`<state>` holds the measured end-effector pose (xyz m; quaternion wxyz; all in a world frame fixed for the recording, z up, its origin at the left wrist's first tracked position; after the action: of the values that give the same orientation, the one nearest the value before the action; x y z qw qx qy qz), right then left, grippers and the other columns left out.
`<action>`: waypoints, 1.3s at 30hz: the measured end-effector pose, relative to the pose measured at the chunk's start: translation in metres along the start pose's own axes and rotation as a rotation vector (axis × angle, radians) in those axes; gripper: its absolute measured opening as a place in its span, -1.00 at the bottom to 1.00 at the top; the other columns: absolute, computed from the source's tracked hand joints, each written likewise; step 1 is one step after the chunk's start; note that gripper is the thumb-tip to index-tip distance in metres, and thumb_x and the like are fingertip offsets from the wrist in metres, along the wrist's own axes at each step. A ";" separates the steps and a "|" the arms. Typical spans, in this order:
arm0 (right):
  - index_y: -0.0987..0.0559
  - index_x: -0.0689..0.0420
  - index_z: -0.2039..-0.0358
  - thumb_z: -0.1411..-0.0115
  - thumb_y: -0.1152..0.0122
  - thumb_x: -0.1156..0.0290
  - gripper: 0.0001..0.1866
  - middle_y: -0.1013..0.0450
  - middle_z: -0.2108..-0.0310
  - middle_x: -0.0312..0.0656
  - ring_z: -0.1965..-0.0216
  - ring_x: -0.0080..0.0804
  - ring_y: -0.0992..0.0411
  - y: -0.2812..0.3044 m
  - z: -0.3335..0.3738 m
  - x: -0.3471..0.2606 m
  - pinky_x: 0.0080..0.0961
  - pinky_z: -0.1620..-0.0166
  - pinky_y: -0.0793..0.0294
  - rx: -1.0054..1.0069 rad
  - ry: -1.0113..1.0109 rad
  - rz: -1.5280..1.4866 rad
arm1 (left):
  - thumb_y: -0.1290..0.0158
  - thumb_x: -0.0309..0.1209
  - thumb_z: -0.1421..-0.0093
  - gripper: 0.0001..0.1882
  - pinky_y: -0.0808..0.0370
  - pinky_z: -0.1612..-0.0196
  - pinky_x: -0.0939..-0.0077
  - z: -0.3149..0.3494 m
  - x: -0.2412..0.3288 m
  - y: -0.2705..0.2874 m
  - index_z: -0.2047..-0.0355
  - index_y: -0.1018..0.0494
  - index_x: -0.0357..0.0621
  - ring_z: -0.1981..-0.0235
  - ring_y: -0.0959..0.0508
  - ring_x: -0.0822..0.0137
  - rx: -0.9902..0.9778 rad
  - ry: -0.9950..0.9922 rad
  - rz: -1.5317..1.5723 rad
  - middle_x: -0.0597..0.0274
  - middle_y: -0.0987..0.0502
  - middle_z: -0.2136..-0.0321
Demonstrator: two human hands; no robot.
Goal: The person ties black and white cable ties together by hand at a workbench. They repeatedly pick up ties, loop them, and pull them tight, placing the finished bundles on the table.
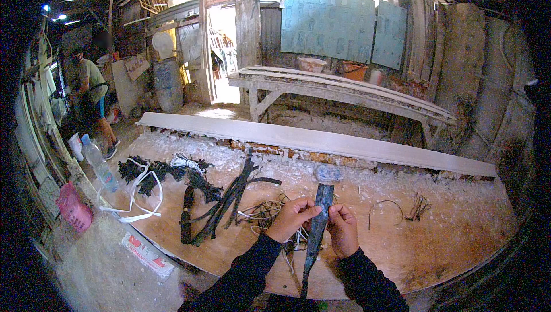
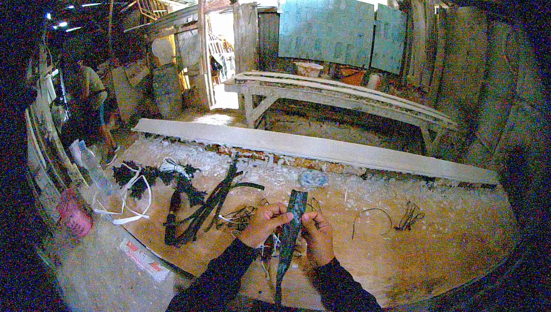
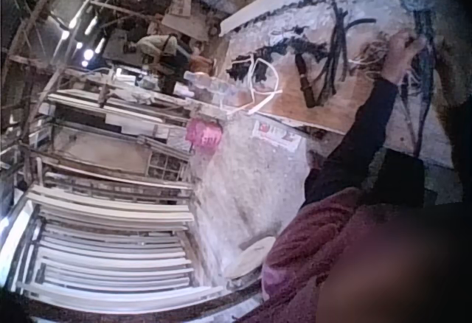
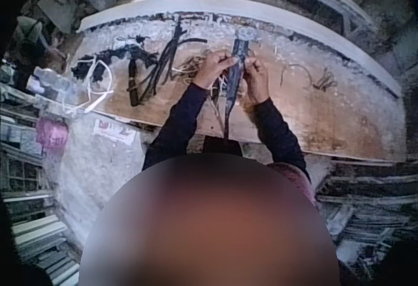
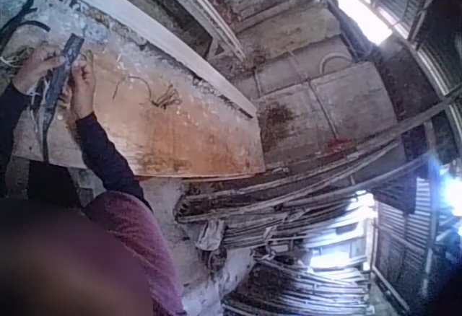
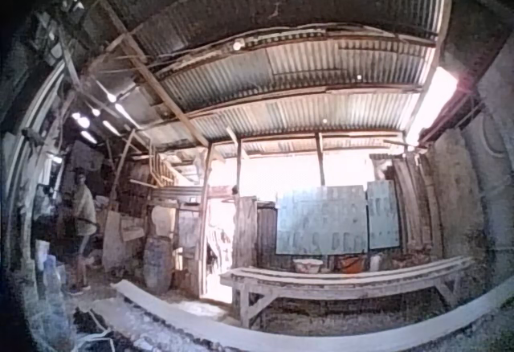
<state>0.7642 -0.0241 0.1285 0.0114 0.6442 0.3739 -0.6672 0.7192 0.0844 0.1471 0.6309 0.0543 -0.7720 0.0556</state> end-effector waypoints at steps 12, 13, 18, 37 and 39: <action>-0.42 0.06 0.49 -0.02 -0.13 0.43 -0.93 -0.34 0.59 -0.41 0.55 -0.63 -0.32 -0.020 0.012 0.019 -0.71 0.47 -0.30 -0.211 -0.250 0.192 | -0.02 -0.36 -0.07 -0.87 -0.32 0.49 0.70 -0.004 -0.007 0.030 0.53 -0.37 -0.12 0.57 -0.37 0.59 0.249 -0.050 0.227 0.41 -0.40 0.62; -0.42 0.06 0.49 -0.02 -0.13 0.43 -0.94 -0.34 0.58 -0.40 0.54 -0.62 -0.32 -0.018 0.012 0.020 -0.71 0.46 -0.30 -0.194 -0.262 0.186 | -0.02 -0.36 -0.07 -0.88 -0.32 0.49 0.70 -0.004 -0.011 0.031 0.52 -0.38 -0.12 0.56 -0.37 0.59 0.268 0.004 0.229 0.41 -0.40 0.61; -0.40 0.09 0.47 -0.08 -0.07 0.42 -0.94 -0.39 0.52 -0.36 0.52 -0.59 -0.36 -0.008 0.005 0.015 -0.65 0.44 -0.35 -0.123 -0.142 0.116 | -0.02 -0.32 -0.09 -0.83 -0.34 0.55 0.74 -0.003 -0.001 0.014 0.42 -0.37 -0.15 0.59 -0.39 0.62 0.102 -0.041 0.183 0.42 -0.41 0.57; -0.42 0.12 0.38 -0.03 -0.12 0.46 -0.88 -0.39 0.54 -0.37 0.53 -0.64 -0.35 -0.001 -0.003 -0.007 -0.70 0.52 -0.34 -0.005 0.065 0.229 | -0.03 -0.43 -0.07 -0.86 -0.44 0.57 0.71 -0.003 -0.010 0.004 0.49 -0.29 -0.18 0.57 -0.44 0.55 0.005 0.022 0.094 0.32 -0.42 0.56; -0.41 0.13 0.40 0.02 -0.14 0.51 -0.85 -0.40 0.53 -0.34 0.52 -0.60 -0.33 -0.003 0.001 -0.006 -0.67 0.51 -0.30 0.021 -0.021 0.265 | -0.03 -0.44 -0.06 -0.87 -0.41 0.56 0.71 -0.003 -0.009 0.009 0.49 -0.29 -0.16 0.57 -0.43 0.55 0.060 0.017 0.113 0.34 -0.41 0.56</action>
<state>0.7630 -0.0257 0.1350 0.0966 0.6811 0.2787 -0.6702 0.7223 0.0937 0.1390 0.6312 0.0290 -0.7665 0.1146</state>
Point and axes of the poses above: each hand's wrist, its own z-axis away from the middle knuckle, its own y-axis out of the back of the hand, x = y × z, the point moved 8 cm from there along -z, towards the middle knuckle
